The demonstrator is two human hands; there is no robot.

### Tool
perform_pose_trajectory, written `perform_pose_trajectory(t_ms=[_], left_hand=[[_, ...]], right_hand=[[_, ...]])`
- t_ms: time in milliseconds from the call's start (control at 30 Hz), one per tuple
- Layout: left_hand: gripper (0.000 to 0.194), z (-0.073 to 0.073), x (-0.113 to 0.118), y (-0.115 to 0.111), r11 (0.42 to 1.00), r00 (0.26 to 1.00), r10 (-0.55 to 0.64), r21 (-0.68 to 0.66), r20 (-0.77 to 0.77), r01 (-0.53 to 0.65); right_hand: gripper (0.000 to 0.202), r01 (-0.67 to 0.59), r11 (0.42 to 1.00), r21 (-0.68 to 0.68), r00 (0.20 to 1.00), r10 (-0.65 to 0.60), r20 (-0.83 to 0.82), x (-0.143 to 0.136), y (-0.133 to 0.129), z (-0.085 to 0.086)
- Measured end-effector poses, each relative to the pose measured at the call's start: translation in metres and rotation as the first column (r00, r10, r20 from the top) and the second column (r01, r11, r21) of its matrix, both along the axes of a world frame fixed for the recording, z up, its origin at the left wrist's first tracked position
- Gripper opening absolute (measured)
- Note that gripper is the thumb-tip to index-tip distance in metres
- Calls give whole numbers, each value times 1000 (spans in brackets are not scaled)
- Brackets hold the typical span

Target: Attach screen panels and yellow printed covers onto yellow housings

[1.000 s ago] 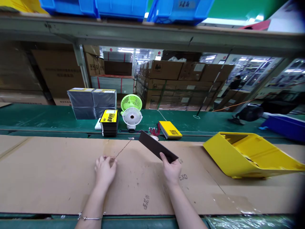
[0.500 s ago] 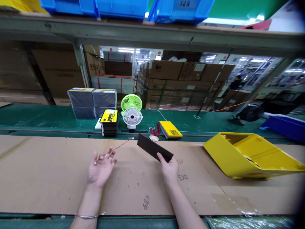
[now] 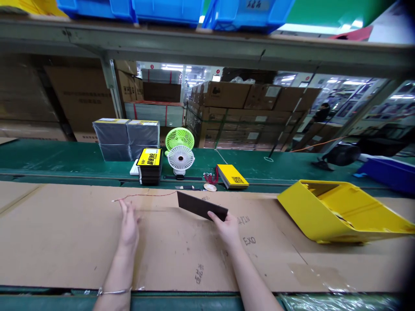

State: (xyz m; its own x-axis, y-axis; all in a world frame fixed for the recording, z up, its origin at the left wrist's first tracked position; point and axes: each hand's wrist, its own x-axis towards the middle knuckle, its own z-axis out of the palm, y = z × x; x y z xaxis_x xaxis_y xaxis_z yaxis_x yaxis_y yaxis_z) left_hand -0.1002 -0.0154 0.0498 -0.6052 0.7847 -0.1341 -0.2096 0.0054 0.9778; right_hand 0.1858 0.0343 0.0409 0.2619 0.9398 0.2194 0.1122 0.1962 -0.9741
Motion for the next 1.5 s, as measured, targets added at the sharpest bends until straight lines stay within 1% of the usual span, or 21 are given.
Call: perform_pose_trajectory(t_ms=[33, 100, 167, 200, 300, 400, 467, 533, 600, 667, 700, 767, 833, 900, 967, 1067, 1167, 1267, 1333, 1400, 1500], left_hand=[[81, -3, 1, 2, 990, 989, 39, -126, -144, -58], [92, -9, 3, 4, 928, 907, 18, -331, -421, -172], [92, -15, 5, 3, 874, 785, -71, -417, -615, -248], [87, -17, 6, 2, 871, 730, -110, -420, -675, -257], [58, -24, 10, -2, 912, 635, -178, -369, -752, -181], [33, -26, 16, -3, 943, 641, -242, -333, -728, -23], [33, -24, 22, -3, 939, 678, -318, -320, -663, 127], [40, -18, 26, -4, 907, 730, -421, -266, -539, 326], [41, -11, 28, -5, 857, 794, -514, -155, -324, 491], [39, -2, 26, -9, 829, 830, -557, 35, -33, 558], [40, 2, 24, -10, 824, 817, -564, 153, 120, 546], [45, 9, 18, -14, 813, 732, -569, 388, 374, 434], [44, 14, 11, -15, 794, 638, -574, 539, 514, 280], [32, 16, 4, -15, 797, 623, -545, 577, 561, 177], [32, 14, -2, -13, 830, 683, -474, 540, 555, 137], [52, 5, -9, -7, 907, 822, -304, 411, 482, 94], [66, -9, -13, 2, 989, 944, -81, 142, 320, 37], [78, -20, -11, 8, 986, 1000, 16, -163, 21, -13], [83, -25, -7, 8, 962, 987, 7, -268, -159, -50], [77, -28, -1, 6, 941, 928, -45, -327, -371, -85], [52, -30, 9, -1, 925, 735, -200, -372, -648, -76]], right_hand=[[36, 10, 1000, 6, 1000, -10, -6, 0, -1, 1], [36, 36, 999, 19, 999, -35, -18, -1, -2, 2], [37, 69, 997, 32, 997, -68, -34, -1, -2, 3], [37, 89, 995, 39, 995, -87, -43, 0, -1, 3], [40, 154, 986, 55, 987, -151, -61, 3, 0, 1], [43, 234, 971, 48, 971, -231, -59, 6, 2, -1], [46, 282, 959, 31, 959, -280, -53, 8, 4, -4], [48, 310, 951, 11, 950, -310, -42, 11, 6, -6], [48, 313, 950, -6, 950, -313, -24, 12, 7, -7], [46, 292, 956, -18, 956, -292, -7, 13, 8, -8], [46, 274, 961, -22, 962, -274, 0, 13, 8, -8], [44, 232, 972, -29, 973, -231, 11, 12, 8, -8], [42, 181, 983, -35, 983, -180, 19, 10, 9, -9], [39, 127, 991, -43, 992, -126, 25, 9, 8, -9], [38, 72, 996, -48, 997, -71, 26, 7, 8, -8], [36, -4, 999, -45, 1000, 5, 11, 5, 6, -7], [36, -51, 998, -33, 999, 50, -14, 3, 5, -6], [37, -37, 999, -20, 998, 37, -42, 4, 5, -6], [38, 2, 1000, -8, 998, -2, -62, 6, 6, -5], [40, 51, 999, 6, 996, -50, -78, 7, 7, -4], [41, 117, 993, 23, 989, -114, -91, 8, 6, -2]])
